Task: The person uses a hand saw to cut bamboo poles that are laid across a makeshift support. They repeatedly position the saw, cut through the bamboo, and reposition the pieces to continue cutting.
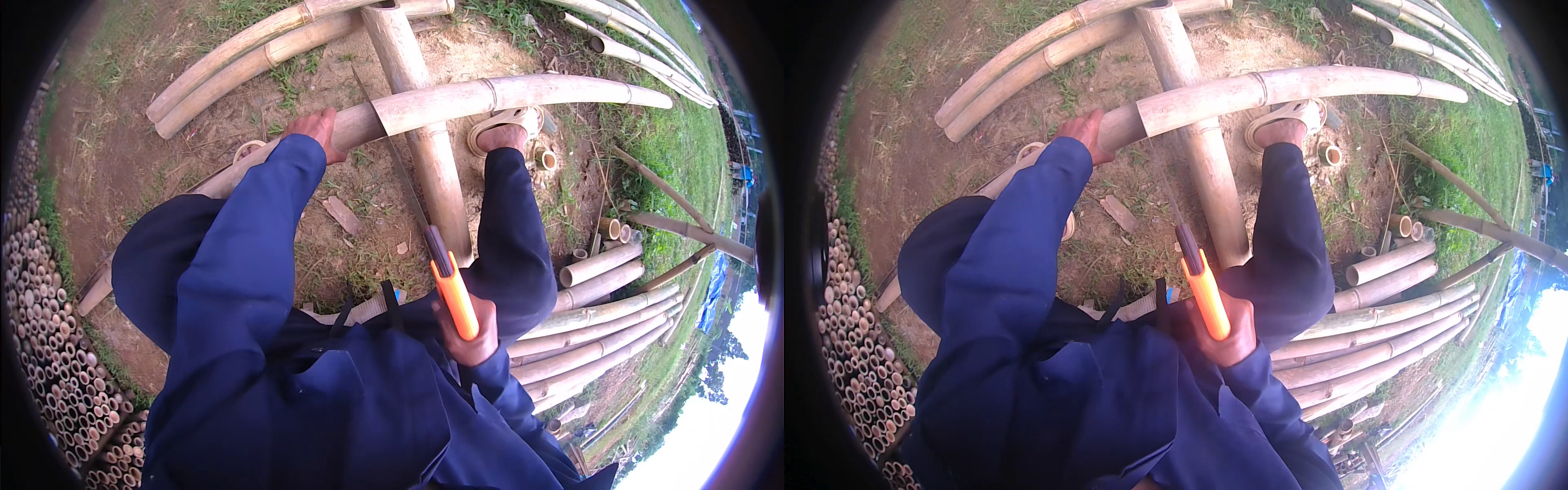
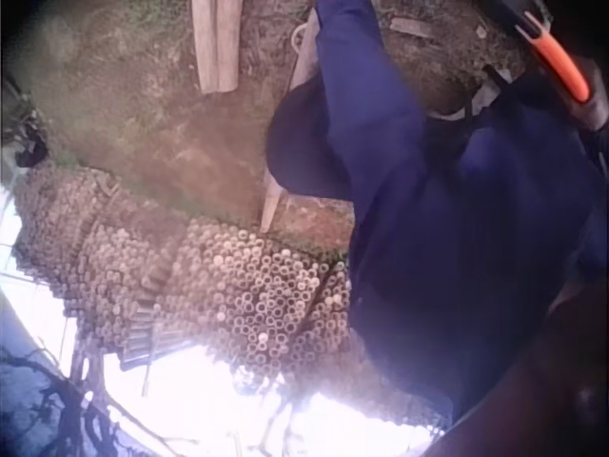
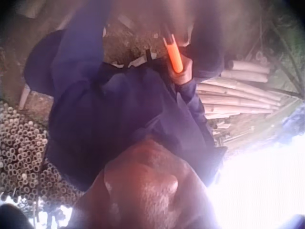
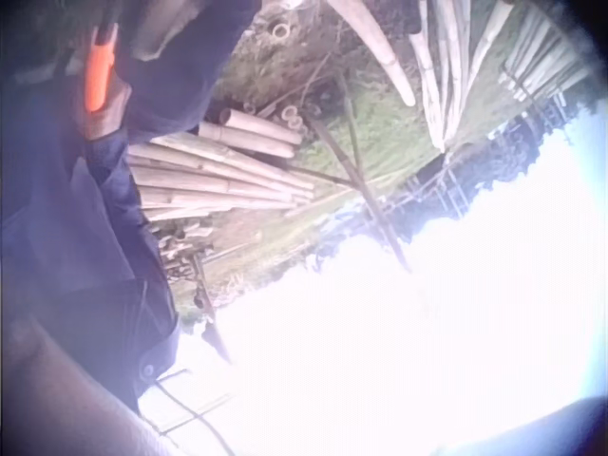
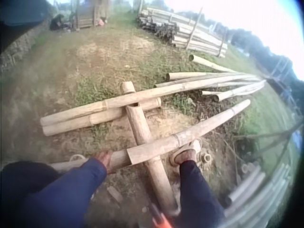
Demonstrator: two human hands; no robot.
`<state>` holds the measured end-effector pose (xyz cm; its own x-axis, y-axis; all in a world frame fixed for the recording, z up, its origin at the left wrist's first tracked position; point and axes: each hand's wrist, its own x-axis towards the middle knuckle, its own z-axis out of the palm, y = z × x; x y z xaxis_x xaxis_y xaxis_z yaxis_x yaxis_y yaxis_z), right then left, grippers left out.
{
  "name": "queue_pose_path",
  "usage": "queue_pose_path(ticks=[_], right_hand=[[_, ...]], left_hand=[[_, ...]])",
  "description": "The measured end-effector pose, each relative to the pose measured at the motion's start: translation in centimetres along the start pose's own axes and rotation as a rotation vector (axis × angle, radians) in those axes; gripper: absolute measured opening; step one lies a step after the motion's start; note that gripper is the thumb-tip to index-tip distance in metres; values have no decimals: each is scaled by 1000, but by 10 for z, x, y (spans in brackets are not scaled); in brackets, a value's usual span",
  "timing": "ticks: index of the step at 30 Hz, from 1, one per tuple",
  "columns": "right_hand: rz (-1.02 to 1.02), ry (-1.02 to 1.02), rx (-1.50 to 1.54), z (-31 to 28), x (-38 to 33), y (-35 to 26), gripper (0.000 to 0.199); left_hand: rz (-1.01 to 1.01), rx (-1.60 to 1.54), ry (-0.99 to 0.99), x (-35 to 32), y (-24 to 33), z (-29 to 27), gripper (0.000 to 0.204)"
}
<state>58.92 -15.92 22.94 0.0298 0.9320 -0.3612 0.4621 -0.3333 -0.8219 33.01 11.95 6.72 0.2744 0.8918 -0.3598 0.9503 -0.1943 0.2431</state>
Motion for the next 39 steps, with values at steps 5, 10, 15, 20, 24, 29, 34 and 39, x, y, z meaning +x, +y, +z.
queue_pose_path(ticks=[5,10,15,20,24,29,34,39], right_hand=[[33,25,102,18,21,11,15],[-156,74,-202,-14,-50,8,26],[-63,84,65,35,70,23,16],[-10,-30,42,-20,-31,1,23],[-53,26,6,2,-7,1,12],[-56,49,117,25,46,22,17],[-235,52,-229,-19,-51,22,22],[-27,49,78,30,83,18,21]], left_hand=[[47,-25,-24,-5,-11,9,80],[43,-39,16,6,-15,0,78],[66,-32,18,4,-7,-1,76],[25,-56,-26,1,-18,0,76],[70,-87,-32,11,-12,-2,75],[94,-96,-39,7,-18,9,73],[115,-75,57,6,-23,11,73],[88,-71,28,9,-9,3,71]])
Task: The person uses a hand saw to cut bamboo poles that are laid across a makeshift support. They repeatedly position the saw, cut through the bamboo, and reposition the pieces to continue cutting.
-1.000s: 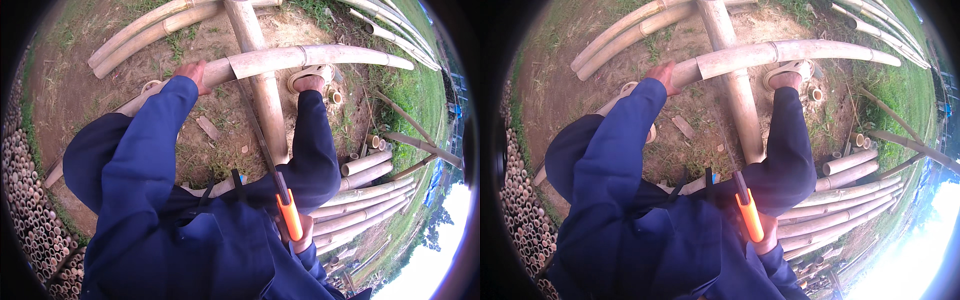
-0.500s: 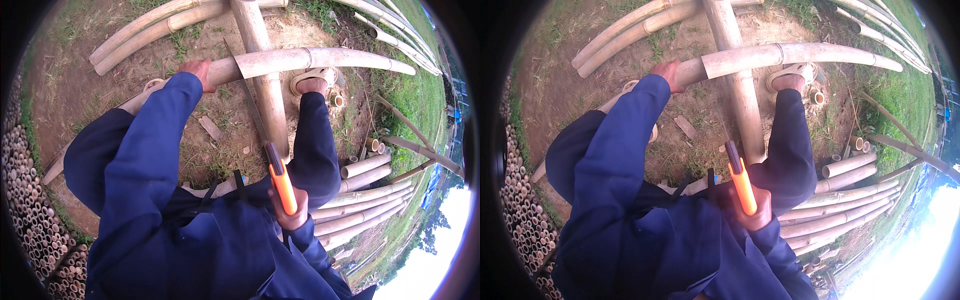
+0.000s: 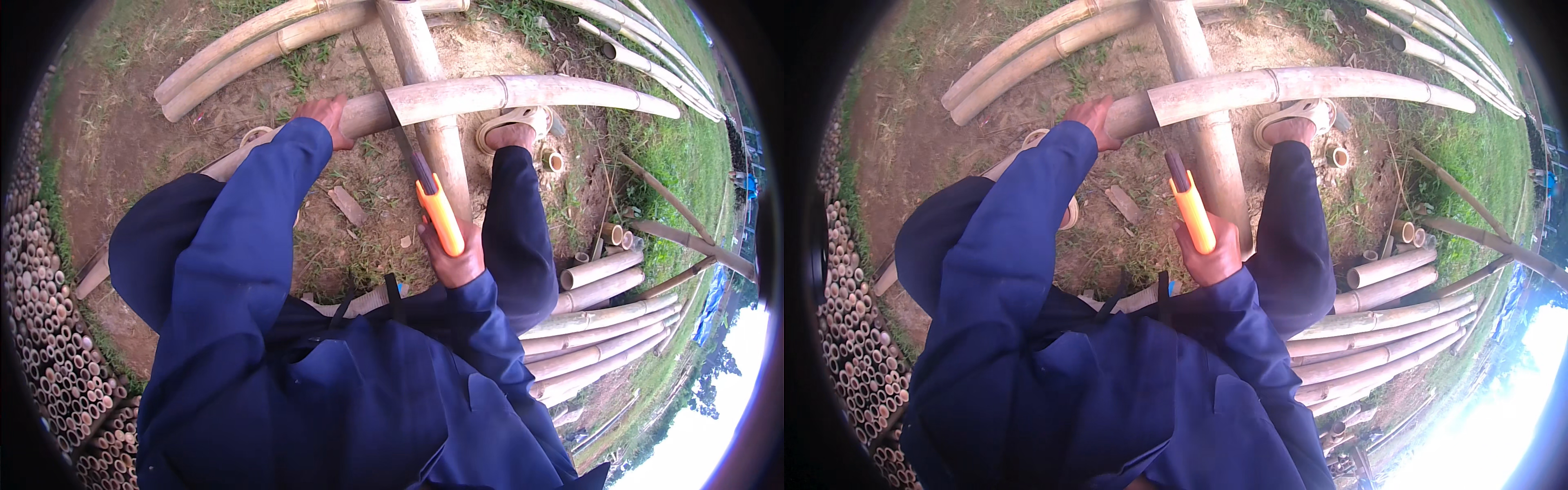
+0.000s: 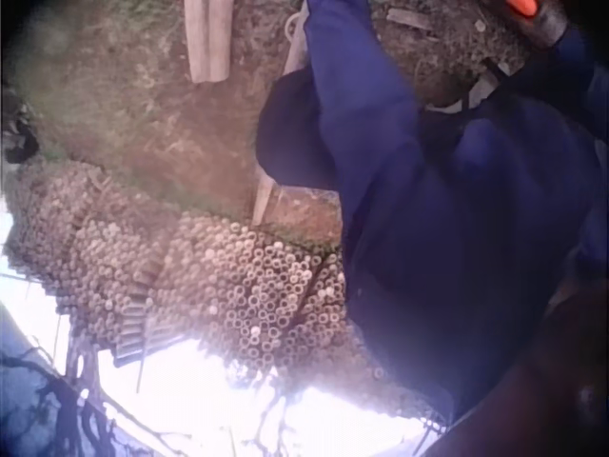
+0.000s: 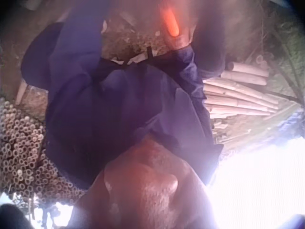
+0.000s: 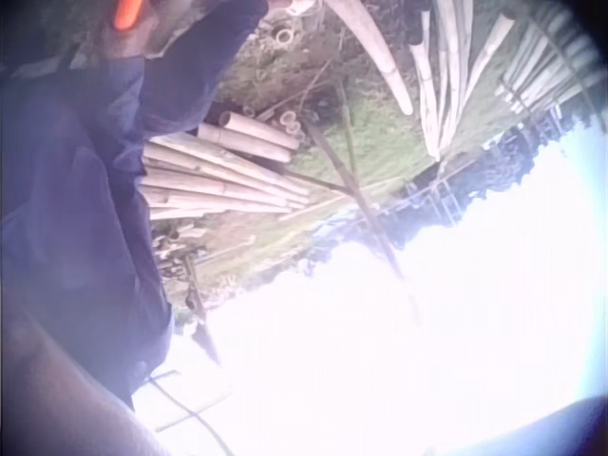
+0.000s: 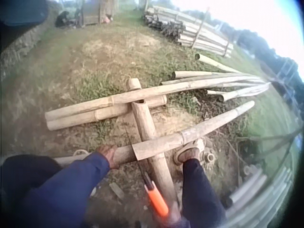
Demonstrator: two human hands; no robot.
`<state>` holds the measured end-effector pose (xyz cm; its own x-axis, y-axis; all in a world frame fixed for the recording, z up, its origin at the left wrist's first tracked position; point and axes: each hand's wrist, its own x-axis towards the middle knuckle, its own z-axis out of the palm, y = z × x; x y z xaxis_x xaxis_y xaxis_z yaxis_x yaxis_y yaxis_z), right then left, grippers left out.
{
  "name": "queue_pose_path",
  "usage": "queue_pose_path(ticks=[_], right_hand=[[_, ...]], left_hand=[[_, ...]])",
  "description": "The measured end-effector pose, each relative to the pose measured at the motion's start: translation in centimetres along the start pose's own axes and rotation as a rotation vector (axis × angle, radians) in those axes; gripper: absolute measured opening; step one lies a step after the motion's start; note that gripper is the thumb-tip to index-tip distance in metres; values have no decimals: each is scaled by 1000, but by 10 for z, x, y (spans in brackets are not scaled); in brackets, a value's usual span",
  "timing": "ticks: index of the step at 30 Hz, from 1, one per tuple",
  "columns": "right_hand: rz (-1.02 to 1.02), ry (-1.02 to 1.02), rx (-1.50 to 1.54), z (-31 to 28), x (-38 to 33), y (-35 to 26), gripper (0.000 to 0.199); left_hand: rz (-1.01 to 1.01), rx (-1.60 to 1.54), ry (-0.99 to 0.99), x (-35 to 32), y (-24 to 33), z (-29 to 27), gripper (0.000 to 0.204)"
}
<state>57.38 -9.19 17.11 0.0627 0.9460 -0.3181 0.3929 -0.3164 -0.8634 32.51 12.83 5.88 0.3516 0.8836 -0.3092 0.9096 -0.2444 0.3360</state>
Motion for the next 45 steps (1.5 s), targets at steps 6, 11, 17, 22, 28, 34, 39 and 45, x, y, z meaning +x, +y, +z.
queue_pose_path(ticks=[6,11,17,22,28,34,39,45], right_hand=[[-2,-60,-94,-56,-122,-6,31],[-31,41,47,1,-12,-12,19],[-45,-6,-8,-21,-64,-10,15],[-49,-6,-82,-29,-82,-17,16],[-32,-2,-2,12,13,-2,20],[-106,-34,-269,-50,-114,-10,28],[-99,72,-6,20,45,-5,28],[-95,28,-127,-40,-118,-2,20]], left_hand=[[-41,-22,-53,-6,-11,-7,74],[-3,35,-32,-5,-4,-4,77],[-29,0,-53,-3,-16,-1,75],[-40,30,-61,0,-7,-4,76],[-6,22,-39,-6,-3,-2,75],[-49,11,-54,-4,-7,-6,73],[-10,45,-26,2,5,-8,74],[-58,51,-30,-6,-12,0,76]])
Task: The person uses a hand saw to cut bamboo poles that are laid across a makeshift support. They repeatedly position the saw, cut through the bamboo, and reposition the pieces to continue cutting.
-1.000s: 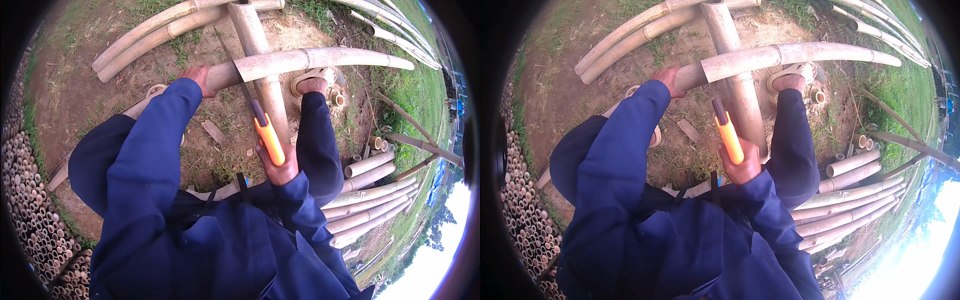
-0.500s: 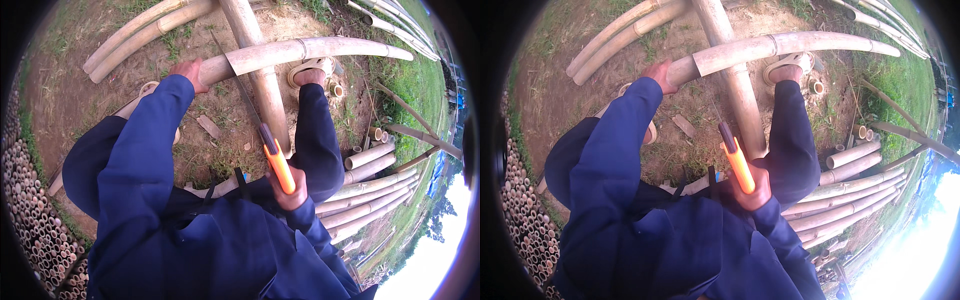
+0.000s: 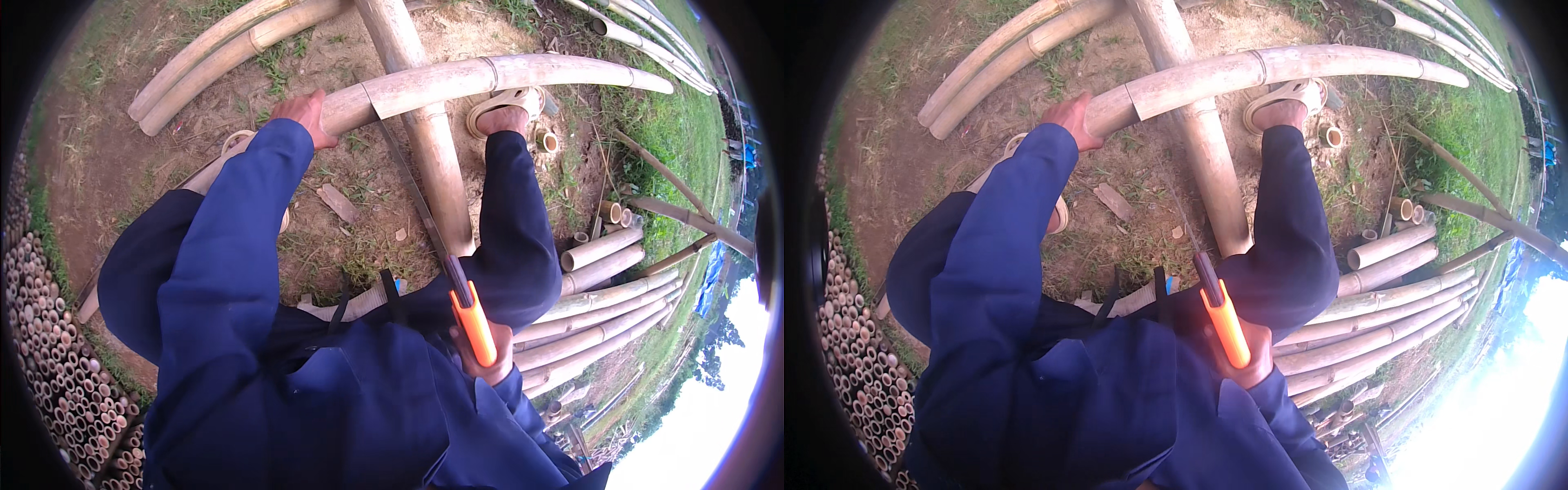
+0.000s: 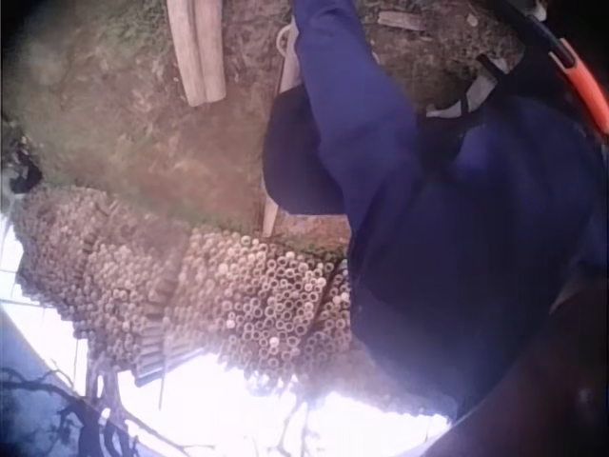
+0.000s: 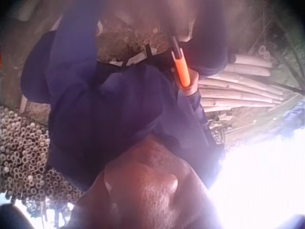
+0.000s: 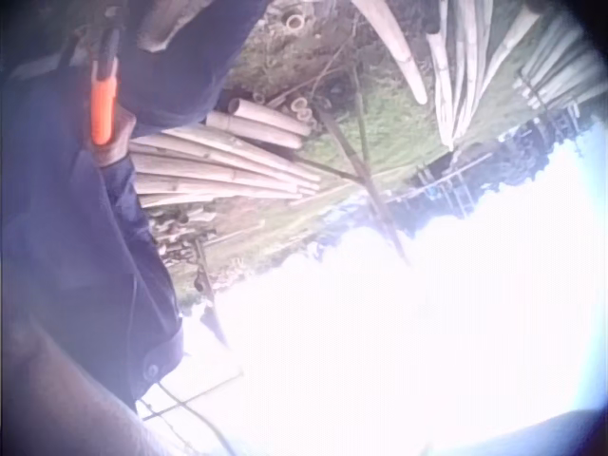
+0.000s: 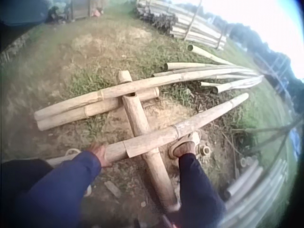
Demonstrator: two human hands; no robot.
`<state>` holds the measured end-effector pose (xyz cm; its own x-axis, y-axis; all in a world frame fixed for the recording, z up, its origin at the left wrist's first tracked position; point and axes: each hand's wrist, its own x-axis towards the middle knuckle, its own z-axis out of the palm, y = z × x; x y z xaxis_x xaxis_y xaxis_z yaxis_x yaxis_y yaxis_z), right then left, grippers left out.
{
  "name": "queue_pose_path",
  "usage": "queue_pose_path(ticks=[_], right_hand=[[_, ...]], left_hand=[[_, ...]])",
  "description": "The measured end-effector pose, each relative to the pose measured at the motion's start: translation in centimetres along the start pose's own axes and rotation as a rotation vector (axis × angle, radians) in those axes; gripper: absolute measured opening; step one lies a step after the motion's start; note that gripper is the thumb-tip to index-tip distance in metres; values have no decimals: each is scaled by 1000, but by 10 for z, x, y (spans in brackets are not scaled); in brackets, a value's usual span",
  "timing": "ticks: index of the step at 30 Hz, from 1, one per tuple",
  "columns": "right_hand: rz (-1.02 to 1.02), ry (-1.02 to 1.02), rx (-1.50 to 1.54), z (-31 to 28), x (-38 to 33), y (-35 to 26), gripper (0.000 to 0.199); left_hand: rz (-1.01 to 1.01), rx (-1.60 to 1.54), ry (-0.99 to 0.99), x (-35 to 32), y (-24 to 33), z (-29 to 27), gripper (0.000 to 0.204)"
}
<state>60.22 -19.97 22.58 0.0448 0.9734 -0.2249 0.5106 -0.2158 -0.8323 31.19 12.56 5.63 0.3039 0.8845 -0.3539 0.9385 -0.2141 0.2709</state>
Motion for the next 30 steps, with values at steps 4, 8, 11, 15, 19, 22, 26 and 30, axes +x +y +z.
queue_pose_path(ticks=[4,8,11,15,19,22,26,30], right_hand=[[38,-53,43,16,46,0,11],[-32,11,146,69,163,19,24],[136,-96,74,34,93,1,14],[-60,-24,-25,-3,3,1,24],[45,-3,88,45,117,20,20],[-2,-5,116,65,159,19,21],[2,-30,112,12,39,11,16],[60,-100,12,-3,21,-1,17]], left_hand=[[2,6,-35,3,8,-7,76],[9,-3,-19,3,19,-7,76],[19,-21,-15,-1,5,-11,77],[7,-21,38,-1,5,-6,71],[-12,12,-42,1,18,-15,77],[9,4,-45,-1,23,-17,76],[5,-26,-5,-2,7,-9,76],[-13,-39,-38,-3,11,-12,75]])
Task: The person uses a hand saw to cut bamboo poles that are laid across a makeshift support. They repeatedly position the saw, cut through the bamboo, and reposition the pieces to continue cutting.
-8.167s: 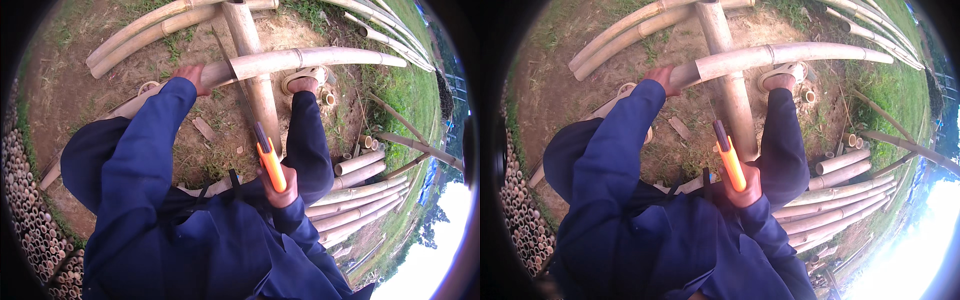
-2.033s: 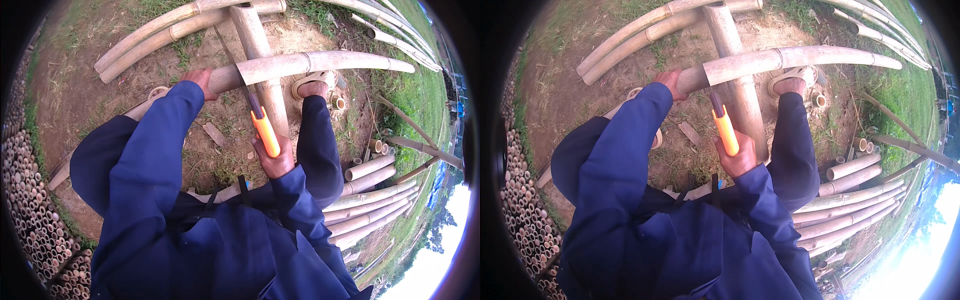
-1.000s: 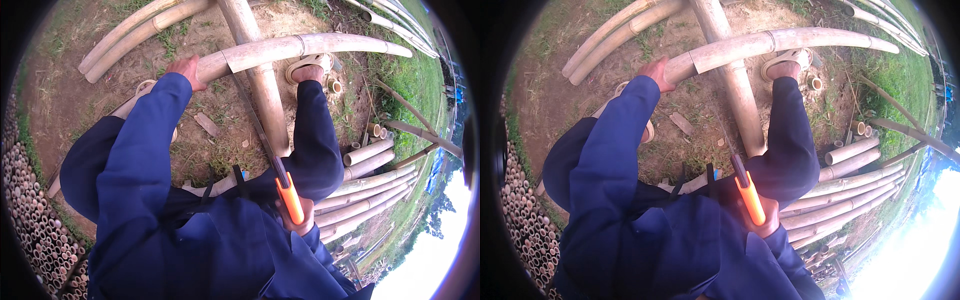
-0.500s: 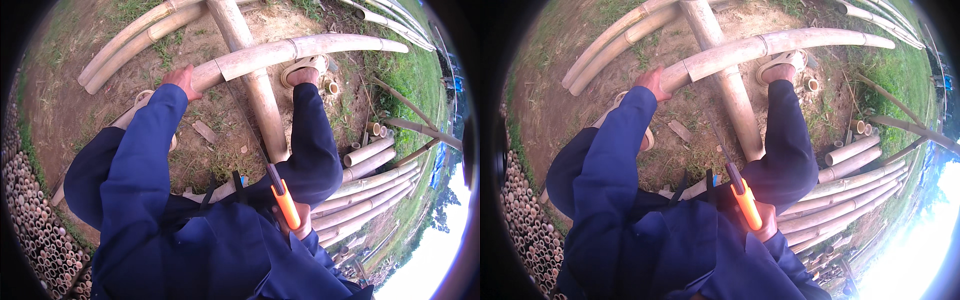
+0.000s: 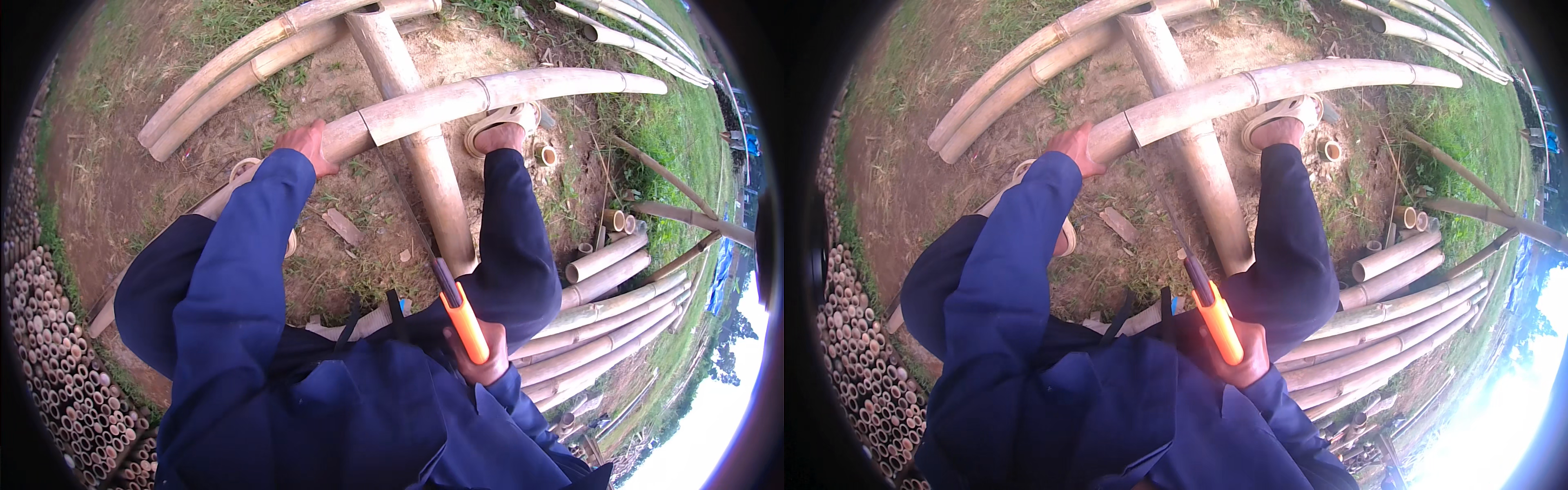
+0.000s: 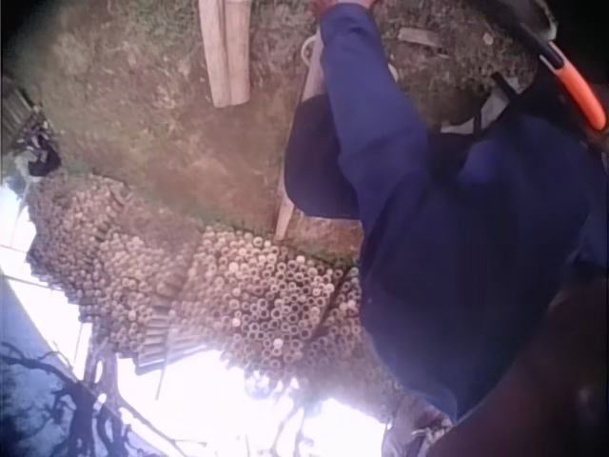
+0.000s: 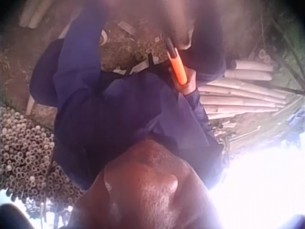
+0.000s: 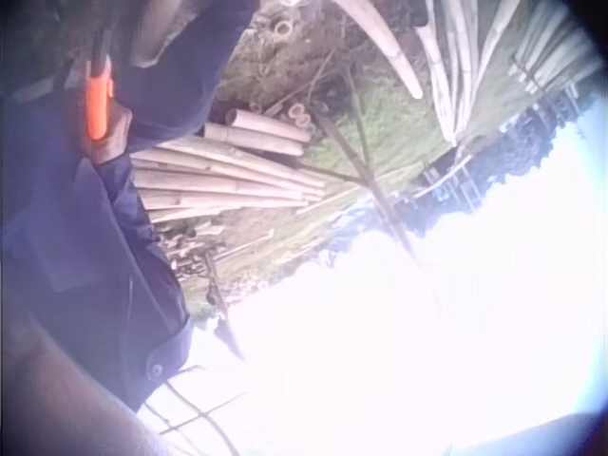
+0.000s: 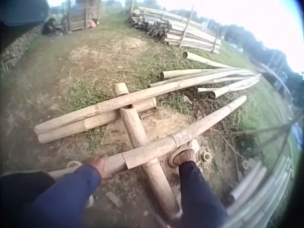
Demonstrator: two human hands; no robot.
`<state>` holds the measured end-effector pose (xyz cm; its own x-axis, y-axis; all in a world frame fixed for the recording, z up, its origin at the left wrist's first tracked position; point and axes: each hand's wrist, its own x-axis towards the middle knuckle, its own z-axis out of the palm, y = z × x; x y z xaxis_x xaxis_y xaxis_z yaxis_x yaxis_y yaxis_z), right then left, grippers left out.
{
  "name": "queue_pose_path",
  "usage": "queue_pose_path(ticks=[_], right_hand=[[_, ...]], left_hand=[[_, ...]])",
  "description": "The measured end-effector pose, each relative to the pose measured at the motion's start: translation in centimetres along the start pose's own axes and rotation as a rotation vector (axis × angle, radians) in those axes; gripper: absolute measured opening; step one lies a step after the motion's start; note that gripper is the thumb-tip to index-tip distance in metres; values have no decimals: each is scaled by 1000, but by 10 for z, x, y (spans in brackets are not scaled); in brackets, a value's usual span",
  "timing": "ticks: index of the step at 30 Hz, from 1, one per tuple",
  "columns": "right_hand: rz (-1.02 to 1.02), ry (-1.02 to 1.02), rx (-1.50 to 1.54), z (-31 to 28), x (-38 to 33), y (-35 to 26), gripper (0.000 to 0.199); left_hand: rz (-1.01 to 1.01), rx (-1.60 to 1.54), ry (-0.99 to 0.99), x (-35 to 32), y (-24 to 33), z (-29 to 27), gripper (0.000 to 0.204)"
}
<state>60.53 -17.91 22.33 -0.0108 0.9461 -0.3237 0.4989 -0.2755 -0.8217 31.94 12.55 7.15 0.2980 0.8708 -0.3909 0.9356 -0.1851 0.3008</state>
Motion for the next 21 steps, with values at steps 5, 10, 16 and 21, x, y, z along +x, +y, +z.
queue_pose_path(ticks=[5,10,16,21], right_hand=[[-99,72,108,63,170,12,23],[-78,19,138,58,171,9,28],[-88,105,157,62,165,5,28],[8,67,109,33,63,6,18]], left_hand=[[-13,8,16,1,10,4,75],[78,124,416,-24,9,21,81],[32,120,449,-24,17,57,76],[17,-18,171,-15,0,13,71]])
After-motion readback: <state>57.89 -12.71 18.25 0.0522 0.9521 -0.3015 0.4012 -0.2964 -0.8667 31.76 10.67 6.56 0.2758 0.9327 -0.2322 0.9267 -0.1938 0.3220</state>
